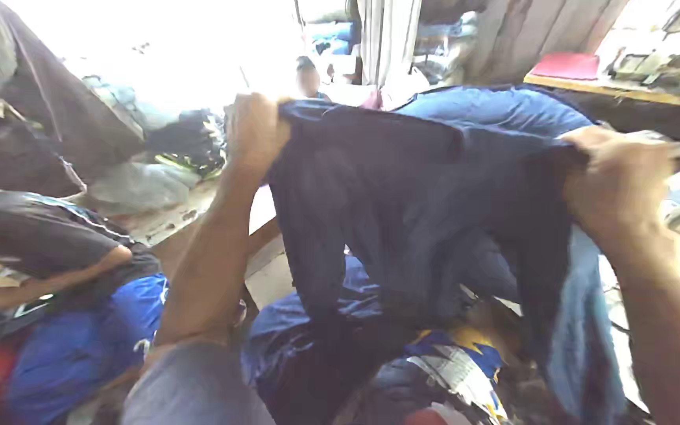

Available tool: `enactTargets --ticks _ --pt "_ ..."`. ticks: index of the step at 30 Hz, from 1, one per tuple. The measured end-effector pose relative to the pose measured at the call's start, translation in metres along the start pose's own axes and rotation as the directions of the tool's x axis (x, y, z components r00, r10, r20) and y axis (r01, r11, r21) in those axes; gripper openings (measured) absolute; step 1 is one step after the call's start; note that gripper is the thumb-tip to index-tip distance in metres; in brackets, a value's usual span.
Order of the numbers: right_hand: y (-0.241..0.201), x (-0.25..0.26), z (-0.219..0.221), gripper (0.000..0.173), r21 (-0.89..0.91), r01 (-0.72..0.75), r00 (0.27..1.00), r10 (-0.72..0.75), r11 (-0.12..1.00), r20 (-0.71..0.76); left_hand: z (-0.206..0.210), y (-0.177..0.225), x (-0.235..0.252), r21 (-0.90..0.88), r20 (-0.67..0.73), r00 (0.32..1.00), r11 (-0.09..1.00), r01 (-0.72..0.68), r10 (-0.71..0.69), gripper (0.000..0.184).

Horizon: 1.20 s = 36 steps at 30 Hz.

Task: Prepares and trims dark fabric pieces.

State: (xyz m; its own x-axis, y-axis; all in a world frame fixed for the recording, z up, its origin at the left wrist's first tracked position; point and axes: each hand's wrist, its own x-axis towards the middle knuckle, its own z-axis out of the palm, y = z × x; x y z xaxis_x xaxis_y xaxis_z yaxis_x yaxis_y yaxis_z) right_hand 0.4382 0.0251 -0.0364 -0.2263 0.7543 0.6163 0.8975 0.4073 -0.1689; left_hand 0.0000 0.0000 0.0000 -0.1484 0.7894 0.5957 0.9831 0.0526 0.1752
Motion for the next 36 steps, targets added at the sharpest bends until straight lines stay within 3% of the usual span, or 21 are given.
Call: enactTargets --ticks 4,8,11,12,14,15,16,17,19,20,21,23,25,26,27,28,31,32,33,34,36 --pt "-0.019 0.038 0.041 0.024 0.068 0.032 0.998 -0.035 0.997 0.046 -0.009 -0.066 -0.012 -0.249 -0.319 0.943 0.968 0.018 -0.100 0.033" --pt "-0.035 0.054 0.062 0.024 0.360 0.059 0.991 -0.012 0.931 -0.132 -0.068 -0.094 -0.080 -0.359 -0.475 0.872 0.931 -0.071 -0.117 0.031" --pt "-0.041 0.019 0.089 0.022 0.711 0.098 0.994 -0.039 0.696 -0.099 -0.073 -0.156 -0.164 -0.427 -0.302 0.953 0.896 -0.121 -0.015 0.026" --pt "-0.040 0.001 0.109 0.024 0.801 0.080 0.996 -0.076 0.594 -0.043 -0.065 -0.165 -0.185 -0.494 -0.168 0.985 0.860 -0.124 0.045 0.025" --pt "-0.034 -0.047 0.164 0.027 0.860 -0.031 0.977 -0.166 0.509 0.133 -0.028 -0.179 -0.235 -0.582 0.219 0.974 0.809 0.085 0.055 0.023" --pt "-0.030 -0.074 0.194 0.027 0.844 -0.093 0.946 -0.218 0.528 0.240 0.001 -0.182 -0.265 -0.567 0.431 0.902 0.776 0.276 -0.007 0.021" --pt "-0.026 -0.100 0.220 0.028 0.783 -0.149 0.898 -0.248 0.603 0.362 0.035 -0.181 -0.298 -0.485 0.619 0.779 0.729 0.483 -0.104 0.019" --pt "-0.023 -0.127 0.241 0.029 0.670 -0.200 0.827 -0.243 0.715 0.507 0.073 -0.180 -0.334 -0.349 0.772 0.608 0.677 0.648 -0.183 0.018" --pt "-0.019 -0.178 0.270 0.029 0.364 -0.281 0.593 -0.138 0.888 0.793 0.147 -0.179 -0.409 -0.090 0.937 0.276 0.615 0.784 -0.214 0.022" --pt "-0.019 -0.198 0.280 0.030 0.233 -0.303 0.462 -0.072 0.924 0.884 0.172 -0.183 -0.437 -0.042 0.959 0.199 0.594 0.803 -0.201 0.023" --pt "-0.017 -0.215 0.292 0.031 0.166 -0.310 0.387 -0.035 0.936 0.922 0.179 -0.187 -0.448 -0.015 0.967 0.158 0.577 0.817 -0.199 0.023" --pt "-0.008 -0.235 0.309 0.035 0.198 -0.300 0.420 -0.057 0.933 0.906 0.168 -0.188 -0.437 0.081 0.977 0.051 0.585 0.807 -0.207 0.023" --pt "-0.004 -0.236 0.308 0.033 0.258 -0.273 0.487 -0.098 0.927 0.868 0.153 -0.172 -0.401 0.273 0.958 -0.135 0.663 0.697 -0.253 0.031" --pt "-0.003 -0.235 0.307 0.033 0.280 -0.273 0.499 -0.113 0.920 0.859 0.150 -0.165 -0.380 0.333 0.942 -0.175 0.720 0.609 -0.287 0.032" --pt "-0.001 -0.233 0.306 0.033 0.300 -0.282 0.507 -0.124 0.911 0.853 0.152 -0.156 -0.358 0.351 0.934 -0.137 0.784 0.512 -0.329 0.029" --pt "0.000 -0.232 0.306 0.033 0.316 -0.291 0.511 -0.133 0.903 0.849 0.159 -0.146 -0.336 0.321 0.936 -0.012 0.837 0.442 -0.353 0.023" --pt "-0.003 -0.234 0.301 0.035 0.329 -0.258 0.531 -0.151 0.909 0.834 0.203 -0.100 -0.280 -0.028 0.851 0.495 0.927 0.375 -0.174 0.023" --pt "-0.006 -0.234 0.297 0.035 0.328 -0.234 0.535 -0.160 0.915 0.829 0.228 -0.079 -0.266 -0.191 0.790 0.610 0.923 0.336 -0.059 0.024" --pt "-0.008 -0.232 0.292 0.034 0.317 -0.210 0.528 -0.165 0.925 0.833 0.259 -0.054 -0.256 -0.316 0.735 0.676 0.907 0.278 0.049 0.025" --pt "-0.009 -0.230 0.285 0.033 0.306 -0.195 0.512 -0.170 0.932 0.842 0.292 -0.028 -0.250 -0.375 0.714 0.685 0.904 0.203 0.143 0.029" --pt "-0.006 -0.230 0.268 0.029 0.315 -0.196 0.501 -0.181 0.929 0.846 0.354 0.027 -0.248 -0.347 0.752 0.602 0.938 0.015 0.268 0.047"
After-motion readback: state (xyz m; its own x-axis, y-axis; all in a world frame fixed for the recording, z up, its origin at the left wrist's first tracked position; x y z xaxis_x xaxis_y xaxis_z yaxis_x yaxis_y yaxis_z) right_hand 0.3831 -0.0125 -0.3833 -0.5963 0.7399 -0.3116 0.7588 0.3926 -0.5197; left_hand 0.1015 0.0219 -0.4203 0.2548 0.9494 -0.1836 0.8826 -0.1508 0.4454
